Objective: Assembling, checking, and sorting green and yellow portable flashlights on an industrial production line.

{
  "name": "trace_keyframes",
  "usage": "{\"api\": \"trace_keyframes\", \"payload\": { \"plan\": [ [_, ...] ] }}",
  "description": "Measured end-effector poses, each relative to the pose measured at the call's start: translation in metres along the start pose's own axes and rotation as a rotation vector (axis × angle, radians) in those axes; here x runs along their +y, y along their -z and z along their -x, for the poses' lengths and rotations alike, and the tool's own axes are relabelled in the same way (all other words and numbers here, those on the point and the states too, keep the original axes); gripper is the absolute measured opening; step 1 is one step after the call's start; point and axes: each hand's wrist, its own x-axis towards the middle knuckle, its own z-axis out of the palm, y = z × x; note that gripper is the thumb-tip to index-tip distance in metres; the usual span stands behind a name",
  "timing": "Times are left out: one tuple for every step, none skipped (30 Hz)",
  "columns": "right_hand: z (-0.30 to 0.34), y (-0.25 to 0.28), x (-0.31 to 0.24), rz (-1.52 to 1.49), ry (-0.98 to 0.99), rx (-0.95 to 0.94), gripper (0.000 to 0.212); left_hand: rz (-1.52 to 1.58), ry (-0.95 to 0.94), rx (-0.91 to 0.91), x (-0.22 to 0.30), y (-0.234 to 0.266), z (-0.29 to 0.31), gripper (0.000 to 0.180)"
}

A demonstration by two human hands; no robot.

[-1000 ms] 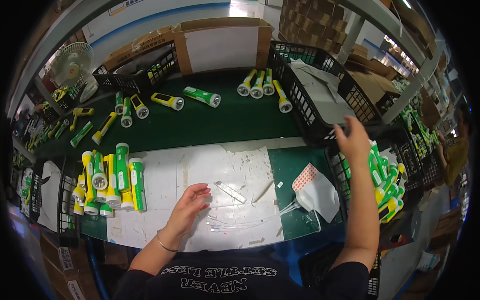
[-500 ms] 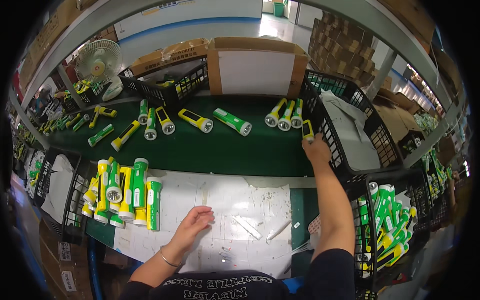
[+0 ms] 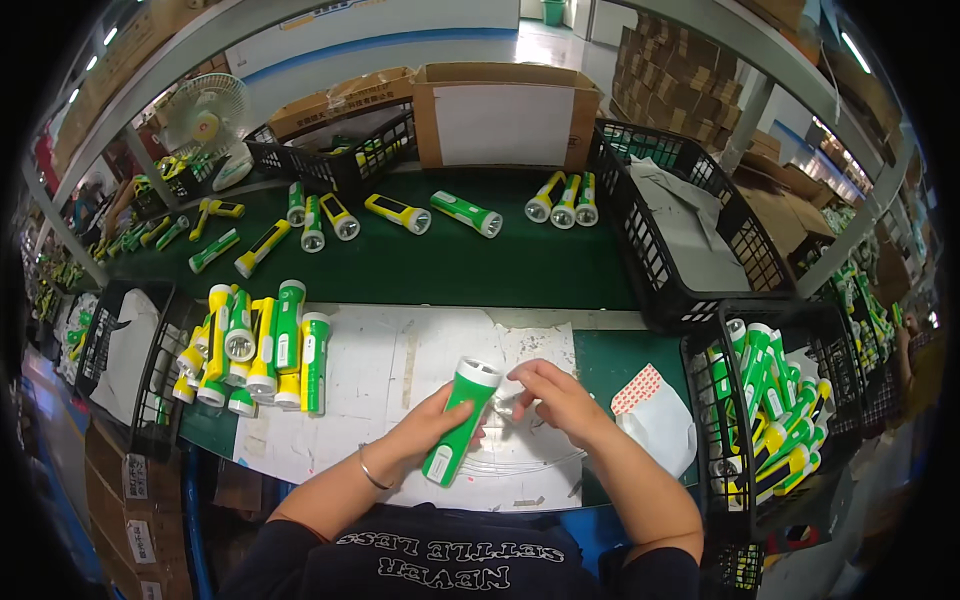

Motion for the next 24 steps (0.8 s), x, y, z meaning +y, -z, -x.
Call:
{"api": "trace_keyframes", "payload": {
  "plan": [
    [0.004, -0.001, 0.007, -0.037, -0.006, -0.008, 0.034, 0.392, 0.118, -0.008, -0.007, -0.001, 0.006, 0.040],
    [0.006, -0.003, 0.016, -0.074, -0.022, -0.016, 0.034, 0.787, 0.234, -0.018, -0.012, -0.002, 0.012, 0.039],
    [0.008, -0.008, 0.022, -0.072, -0.024, -0.028, 0.034, 0.803, 0.237, 0.007, -0.016, -0.003, 0.014, 0.037],
    [0.010, -0.013, 0.027, -0.071, -0.021, -0.013, 0.034, 0.806, 0.236, 0.018, -0.021, -0.002, 0.016, 0.037],
    [0.013, -0.017, 0.031, -0.070, -0.020, 0.005, 0.034, 0.849, 0.244, 0.049, -0.027, -0.001, 0.015, 0.038],
    [0.015, -0.021, 0.034, -0.088, -0.014, -0.015, 0.030, 0.891, 0.252, 0.079, -0.030, -0.001, 0.015, 0.038],
    [0.017, -0.024, 0.039, -0.087, -0.019, -0.020, 0.030, 0.881, 0.255, 0.119, -0.032, -0.002, 0.016, 0.038],
    [0.015, -0.027, 0.046, -0.032, 0.068, -0.021, 0.027, 0.881, 0.255, 0.121, -0.033, -0.002, 0.016, 0.038],
    [0.017, -0.030, 0.051, 0.023, 0.154, -0.021, 0.025, 0.903, 0.281, 0.098, -0.034, -0.002, 0.017, 0.037],
    [0.020, -0.033, 0.054, 0.076, 0.139, 0.007, 0.023, 0.925, 0.309, 0.075, -0.034, -0.003, 0.019, 0.036],
    [0.020, -0.033, 0.060, 0.075, 0.137, 0.009, 0.023, 0.926, 0.312, 0.073, -0.035, -0.004, 0.018, 0.036],
    [0.019, -0.031, 0.071, 0.144, 0.178, 0.042, 0.021, 0.929, 0.292, 0.092, -0.035, -0.006, 0.018, 0.035],
    [0.019, -0.031, 0.077, 0.212, 0.217, 0.075, 0.021, 0.934, 0.275, 0.111, -0.035, -0.008, 0.018, 0.034],
    [0.021, -0.034, 0.074, 0.210, 0.206, 0.067, 0.021, 0.942, 0.283, 0.118, -0.035, -0.008, 0.018, 0.034],
    [0.027, -0.038, 0.065, 0.335, 0.208, 0.081, 0.020, 0.931, 0.268, 0.147, -0.033, -0.008, 0.017, 0.033],
    [0.029, -0.042, 0.057, 0.459, 0.208, 0.090, 0.019, 0.922, 0.257, 0.178, -0.031, -0.008, 0.016, 0.032],
    [0.028, -0.045, 0.054, 0.652, 0.353, 0.132, 0.015, 0.911, 0.265, 0.203, -0.028, -0.008, 0.015, 0.031],
    [0.027, -0.050, 0.052, 0.772, 0.524, 0.194, 0.013, 0.907, 0.223, 0.187, -0.027, -0.009, 0.014, 0.031],
    [0.028, -0.056, 0.049, 0.886, 0.695, 0.252, 0.012, 0.906, 0.185, 0.174, -0.025, -0.009, 0.015, 0.031],
    [0.028, -0.062, 0.046, 0.971, 0.759, 0.278, 0.011, 0.862, 0.162, 0.161, -0.022, -0.007, 0.016, 0.031],
    [0.030, -0.067, 0.043, 1.059, 0.828, 0.299, 0.011, 0.821, 0.136, 0.150, -0.019, -0.007, 0.019, 0.031],
    [0.031, -0.071, 0.039, 1.204, 0.844, 0.310, 0.013, 0.772, 0.128, 0.176, -0.016, -0.008, 0.020, 0.032],
    [0.029, -0.074, 0.036, 1.198, 0.832, 0.294, 0.013, 0.716, 0.115, 0.197, -0.013, -0.008, 0.019, 0.033],
    [0.027, -0.077, 0.035, 1.280, 0.821, 0.261, 0.011, 0.647, 0.115, 0.193, -0.013, -0.007, 0.019, 0.036]
  ]
}}
